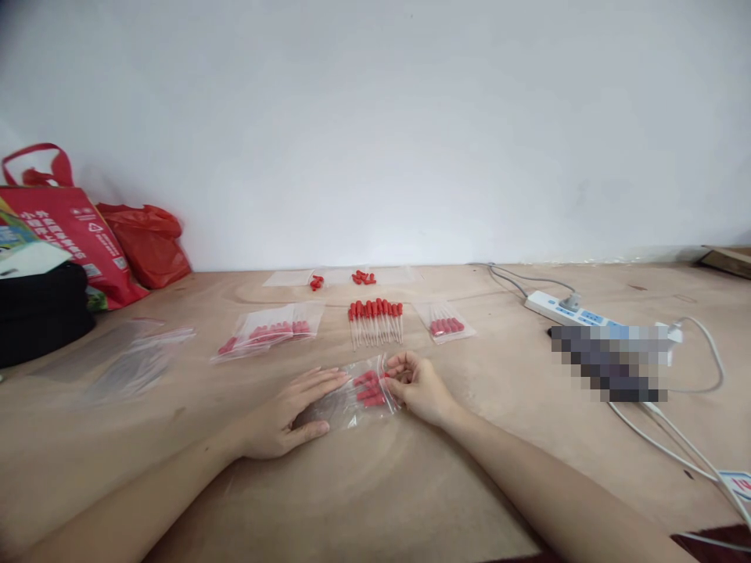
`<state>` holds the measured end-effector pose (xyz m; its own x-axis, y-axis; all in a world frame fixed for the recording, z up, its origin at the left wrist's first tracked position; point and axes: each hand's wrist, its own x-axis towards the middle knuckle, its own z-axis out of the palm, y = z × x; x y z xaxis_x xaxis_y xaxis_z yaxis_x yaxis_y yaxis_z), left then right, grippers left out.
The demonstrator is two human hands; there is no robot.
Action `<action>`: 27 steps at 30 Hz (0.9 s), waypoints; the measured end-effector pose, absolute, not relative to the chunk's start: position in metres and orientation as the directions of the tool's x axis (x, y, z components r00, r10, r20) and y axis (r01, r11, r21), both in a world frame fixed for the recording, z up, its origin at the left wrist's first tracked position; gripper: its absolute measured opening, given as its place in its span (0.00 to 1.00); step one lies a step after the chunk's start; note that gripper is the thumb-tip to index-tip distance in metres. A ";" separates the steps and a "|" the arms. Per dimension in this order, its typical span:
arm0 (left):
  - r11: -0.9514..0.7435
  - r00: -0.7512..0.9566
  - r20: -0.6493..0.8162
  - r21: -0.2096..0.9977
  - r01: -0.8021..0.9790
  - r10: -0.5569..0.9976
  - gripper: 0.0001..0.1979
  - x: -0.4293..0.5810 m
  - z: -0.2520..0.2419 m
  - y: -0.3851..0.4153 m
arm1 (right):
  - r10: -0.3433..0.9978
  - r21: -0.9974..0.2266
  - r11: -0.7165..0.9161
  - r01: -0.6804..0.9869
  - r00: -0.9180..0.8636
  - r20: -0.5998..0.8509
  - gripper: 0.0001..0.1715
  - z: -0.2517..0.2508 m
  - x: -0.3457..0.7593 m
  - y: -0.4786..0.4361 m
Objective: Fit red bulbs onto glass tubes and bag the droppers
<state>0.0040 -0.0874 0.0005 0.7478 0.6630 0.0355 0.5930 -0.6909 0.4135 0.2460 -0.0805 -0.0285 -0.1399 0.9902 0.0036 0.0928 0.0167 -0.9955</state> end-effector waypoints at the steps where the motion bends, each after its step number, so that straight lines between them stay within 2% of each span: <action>1: -0.691 0.748 0.034 0.412 0.594 0.663 0.28 0.004 0.001 -0.087 | 0.990 -0.991 0.024 0.128 -0.138 0.006 0.15 -0.028 0.245 -0.081; 3: -0.686 0.744 0.027 0.410 0.601 0.667 0.28 0.005 0.002 -0.088 | 0.983 -0.979 0.054 0.199 -0.185 0.017 0.13 -0.027 0.245 -0.081; 6: -0.687 0.748 0.007 0.399 0.607 0.664 0.27 0.006 0.004 -0.088 | 0.944 -0.964 0.073 0.257 -0.329 -0.016 0.15 -0.026 0.247 -0.081; 8: -0.697 0.759 -0.006 0.389 0.602 0.652 0.25 0.006 0.005 -0.088 | 0.944 -0.956 0.070 0.286 -0.330 -0.030 0.16 -0.026 0.251 -0.075; 10: -0.709 0.769 -0.008 0.379 0.594 0.639 0.24 0.006 0.006 -0.088 | 0.981 -0.925 0.114 0.361 -0.187 0.048 0.14 -0.026 0.257 -0.061; 12: -0.722 0.779 -0.001 0.374 0.582 0.627 0.22 0.006 0.006 -0.087 | 0.979 -0.838 0.175 0.517 -0.003 0.203 0.09 -0.025 0.264 -0.040; 14: -0.733 0.788 0.009 0.374 0.568 0.616 0.20 0.006 0.006 -0.087 | 0.964 -0.699 0.099 0.708 0.107 0.244 0.05 -0.022 0.268 -0.016; 15: -0.737 0.790 0.016 0.373 0.564 0.613 0.20 0.006 0.005 -0.087 | 0.961 -0.633 0.041 0.773 0.142 0.236 0.06 -0.020 0.269 -0.005; 18: -0.748 0.793 0.034 0.360 0.558 0.608 0.20 0.005 0.005 -0.087 | 0.964 -0.572 -0.027 0.820 0.171 0.201 0.12 -0.015 0.264 0.023; 24: -0.767 0.799 0.038 0.309 0.562 0.601 0.21 0.006 0.005 -0.089 | 0.978 -0.541 -0.068 0.838 0.163 0.131 0.17 -0.005 0.251 0.040; 27: -0.772 0.800 0.032 0.287 0.567 0.600 0.22 0.006 0.005 -0.090 | 0.979 -0.540 -0.056 0.839 0.151 0.133 0.23 0.005 0.259 0.034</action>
